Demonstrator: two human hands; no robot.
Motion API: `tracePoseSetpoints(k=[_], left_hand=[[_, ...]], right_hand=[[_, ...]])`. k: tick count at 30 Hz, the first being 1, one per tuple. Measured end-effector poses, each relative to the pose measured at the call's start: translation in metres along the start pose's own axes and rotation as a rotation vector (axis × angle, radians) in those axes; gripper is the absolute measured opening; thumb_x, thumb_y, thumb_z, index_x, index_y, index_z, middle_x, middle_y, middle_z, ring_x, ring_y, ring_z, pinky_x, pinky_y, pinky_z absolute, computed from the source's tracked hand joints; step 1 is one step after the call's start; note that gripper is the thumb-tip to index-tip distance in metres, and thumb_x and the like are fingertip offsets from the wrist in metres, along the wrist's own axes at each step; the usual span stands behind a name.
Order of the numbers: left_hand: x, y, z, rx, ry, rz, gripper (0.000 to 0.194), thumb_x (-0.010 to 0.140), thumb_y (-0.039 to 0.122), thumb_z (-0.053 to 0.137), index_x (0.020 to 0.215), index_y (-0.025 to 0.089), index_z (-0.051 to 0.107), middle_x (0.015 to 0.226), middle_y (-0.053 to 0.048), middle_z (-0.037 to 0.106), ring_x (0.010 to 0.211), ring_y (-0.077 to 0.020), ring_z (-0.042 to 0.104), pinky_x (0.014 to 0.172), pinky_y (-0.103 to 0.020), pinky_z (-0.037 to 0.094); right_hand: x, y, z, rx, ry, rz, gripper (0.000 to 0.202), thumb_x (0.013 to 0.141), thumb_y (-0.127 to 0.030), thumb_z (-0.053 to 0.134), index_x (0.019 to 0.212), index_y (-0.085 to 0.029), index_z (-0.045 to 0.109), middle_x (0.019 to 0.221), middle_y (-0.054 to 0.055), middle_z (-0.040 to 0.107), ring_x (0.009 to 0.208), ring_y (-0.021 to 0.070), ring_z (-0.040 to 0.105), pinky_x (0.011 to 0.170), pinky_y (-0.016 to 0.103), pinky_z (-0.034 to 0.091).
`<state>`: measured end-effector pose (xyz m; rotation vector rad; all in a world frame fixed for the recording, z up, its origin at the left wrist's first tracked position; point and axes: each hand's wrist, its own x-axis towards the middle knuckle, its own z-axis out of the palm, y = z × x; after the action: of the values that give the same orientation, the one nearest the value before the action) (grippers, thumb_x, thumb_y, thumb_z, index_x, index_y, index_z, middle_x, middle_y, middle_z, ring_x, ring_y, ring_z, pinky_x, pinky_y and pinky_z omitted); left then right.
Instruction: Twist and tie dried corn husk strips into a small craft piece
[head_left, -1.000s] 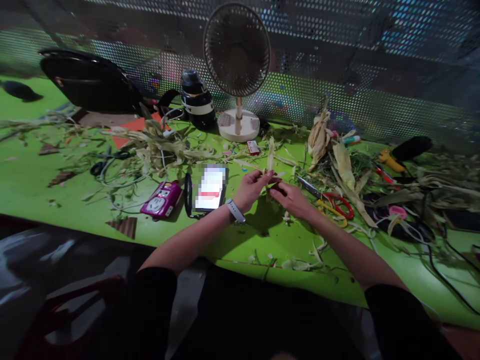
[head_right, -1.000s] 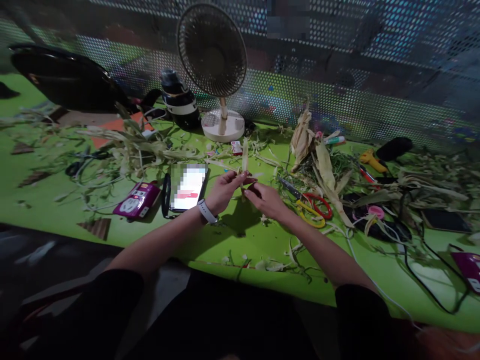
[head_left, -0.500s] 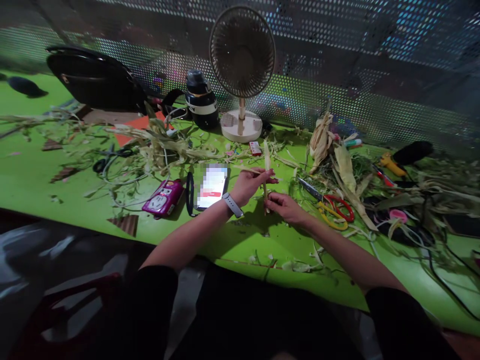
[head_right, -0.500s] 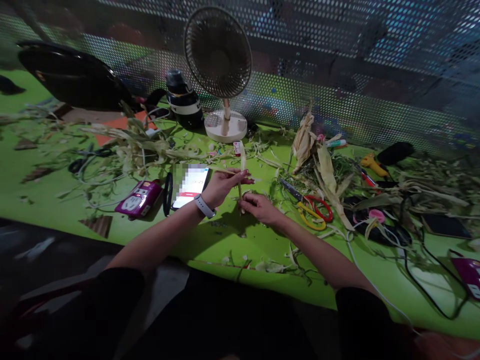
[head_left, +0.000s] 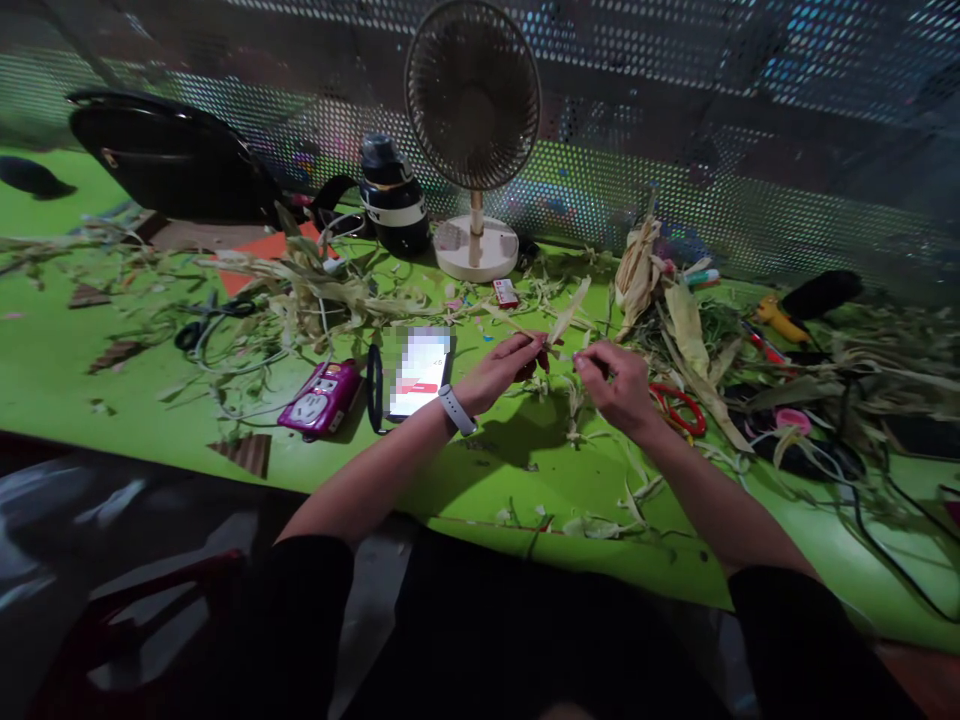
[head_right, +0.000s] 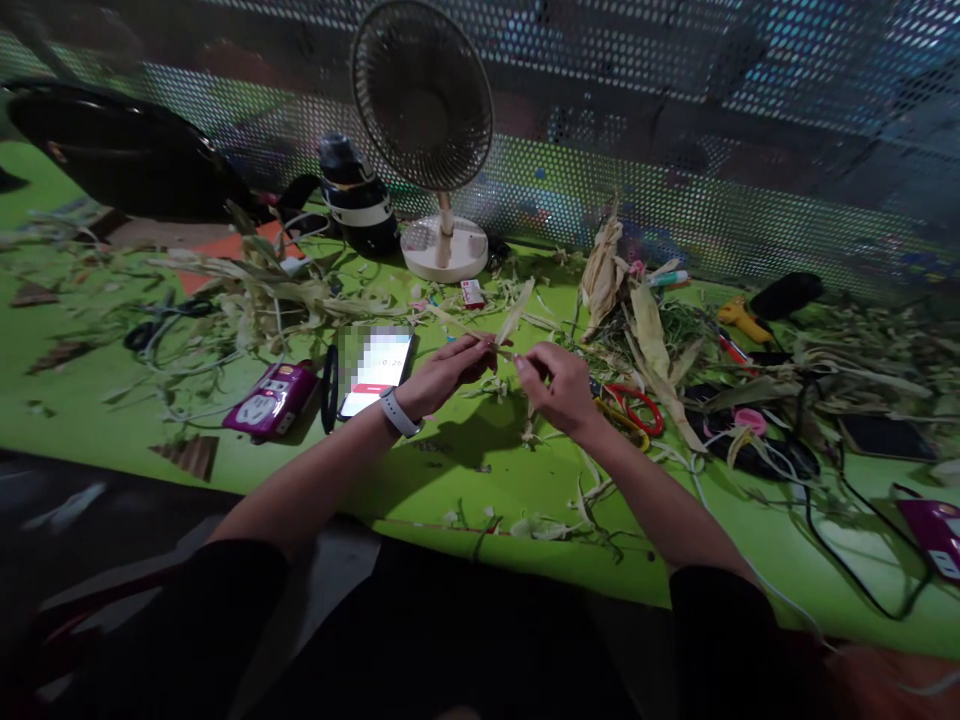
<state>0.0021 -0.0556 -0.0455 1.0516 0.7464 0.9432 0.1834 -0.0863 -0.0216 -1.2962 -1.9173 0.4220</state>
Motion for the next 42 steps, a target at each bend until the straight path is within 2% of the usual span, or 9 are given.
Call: tracePoseSetpoints(k=[7, 13, 17, 20, 24, 27, 32, 37, 42], left_hand=[[-0.003, -0.006, 0.007, 0.034, -0.134, -0.082, 0.038, 0.072, 0.051, 0.068, 0.078, 0.015, 0.060, 0.063, 0.004, 0.047, 0.056, -0.0053, 0.039, 0.053, -0.019, 0.031], [-0.003, -0.006, 0.007, 0.226, -0.234, -0.001, 0.039, 0.078, 0.054, 0.059, 0.076, 0.016, 0.058, 0.069, 0.002, 0.048, 0.063, -0.0084, 0.042, 0.062, -0.022, 0.035], [-0.003, -0.002, 0.004, 0.455, -0.331, 0.062, 0.037, 0.082, 0.051, 0.054, 0.072, 0.016, 0.058, 0.065, 0.002, 0.047, 0.061, -0.0092, 0.040, 0.060, -0.023, 0.034], [-0.005, 0.001, 0.006, 0.532, -0.415, 0.083, 0.037, 0.083, 0.050, 0.054, 0.071, 0.016, 0.060, 0.065, 0.001, 0.050, 0.062, -0.0101, 0.044, 0.061, -0.023, 0.036], [-0.008, -0.001, 0.009, 0.565, -0.429, 0.062, 0.037, 0.083, 0.049, 0.053, 0.072, 0.015, 0.062, 0.059, 0.002, 0.048, 0.055, -0.0084, 0.040, 0.055, -0.023, 0.032], [-0.009, -0.003, 0.009, 0.581, -0.461, 0.000, 0.037, 0.085, 0.049, 0.051, 0.075, 0.015, 0.062, 0.054, 0.004, 0.040, 0.049, -0.0071, 0.033, 0.049, -0.022, 0.025], [-0.009, -0.006, 0.009, 0.581, -0.452, -0.007, 0.041, 0.085, 0.054, 0.048, 0.075, 0.016, 0.059, 0.057, 0.003, 0.041, 0.052, -0.0082, 0.034, 0.051, -0.023, 0.026], [-0.012, -0.005, 0.015, 0.625, -0.500, -0.018, 0.037, 0.086, 0.050, 0.049, 0.076, 0.017, 0.061, 0.061, 0.001, 0.047, 0.057, -0.0108, 0.040, 0.058, -0.024, 0.033], [-0.016, -0.008, 0.021, 0.576, -0.532, -0.042, 0.037, 0.085, 0.048, 0.053, 0.076, 0.016, 0.066, 0.062, 0.000, 0.052, 0.056, -0.0098, 0.042, 0.060, -0.024, 0.035]], right_hand=[[0.010, 0.012, 0.006, 0.333, -0.182, 0.343, 0.054, 0.080, -0.067, 0.047, 0.056, -0.019, 0.050, 0.046, -0.005, 0.034, 0.046, 0.0093, 0.032, 0.048, 0.026, 0.026], [0.007, 0.014, 0.018, 0.449, -0.108, 0.300, 0.050, 0.078, -0.065, 0.053, 0.058, -0.020, 0.047, 0.051, -0.005, 0.036, 0.048, 0.0089, 0.032, 0.048, 0.026, 0.026], [0.012, 0.020, 0.008, 0.443, -0.194, 0.354, 0.048, 0.077, -0.062, 0.057, 0.058, -0.019, 0.052, 0.050, -0.004, 0.043, 0.049, 0.0100, 0.039, 0.051, 0.026, 0.032], [0.016, 0.024, -0.003, 0.544, -0.221, 0.315, 0.043, 0.079, -0.060, 0.055, 0.075, -0.019, 0.063, 0.074, 0.002, 0.064, 0.072, 0.0145, 0.058, 0.069, 0.028, 0.044], [0.017, 0.018, -0.006, 0.651, -0.283, 0.252, 0.038, 0.074, -0.055, 0.066, 0.087, -0.020, 0.070, 0.097, 0.004, 0.070, 0.098, 0.0183, 0.061, 0.091, 0.034, 0.044], [0.016, 0.011, -0.002, 0.678, -0.282, 0.273, 0.035, 0.072, -0.053, 0.069, 0.079, -0.019, 0.070, 0.091, 0.005, 0.072, 0.092, 0.0170, 0.063, 0.090, 0.033, 0.045], [0.015, 0.009, 0.001, 0.713, -0.362, 0.303, 0.038, 0.072, -0.054, 0.069, 0.084, -0.018, 0.070, 0.093, 0.006, 0.072, 0.090, 0.0171, 0.063, 0.086, 0.032, 0.047], [0.013, 0.012, 0.009, 0.675, -0.194, 0.319, 0.032, 0.073, -0.049, 0.070, 0.074, -0.017, 0.069, 0.081, 0.004, 0.071, 0.080, 0.0155, 0.062, 0.081, 0.032, 0.046], [0.012, 0.012, 0.016, 0.675, -0.183, 0.376, 0.032, 0.072, -0.047, 0.070, 0.071, -0.015, 0.068, 0.077, 0.005, 0.070, 0.077, 0.0152, 0.062, 0.080, 0.032, 0.046]])
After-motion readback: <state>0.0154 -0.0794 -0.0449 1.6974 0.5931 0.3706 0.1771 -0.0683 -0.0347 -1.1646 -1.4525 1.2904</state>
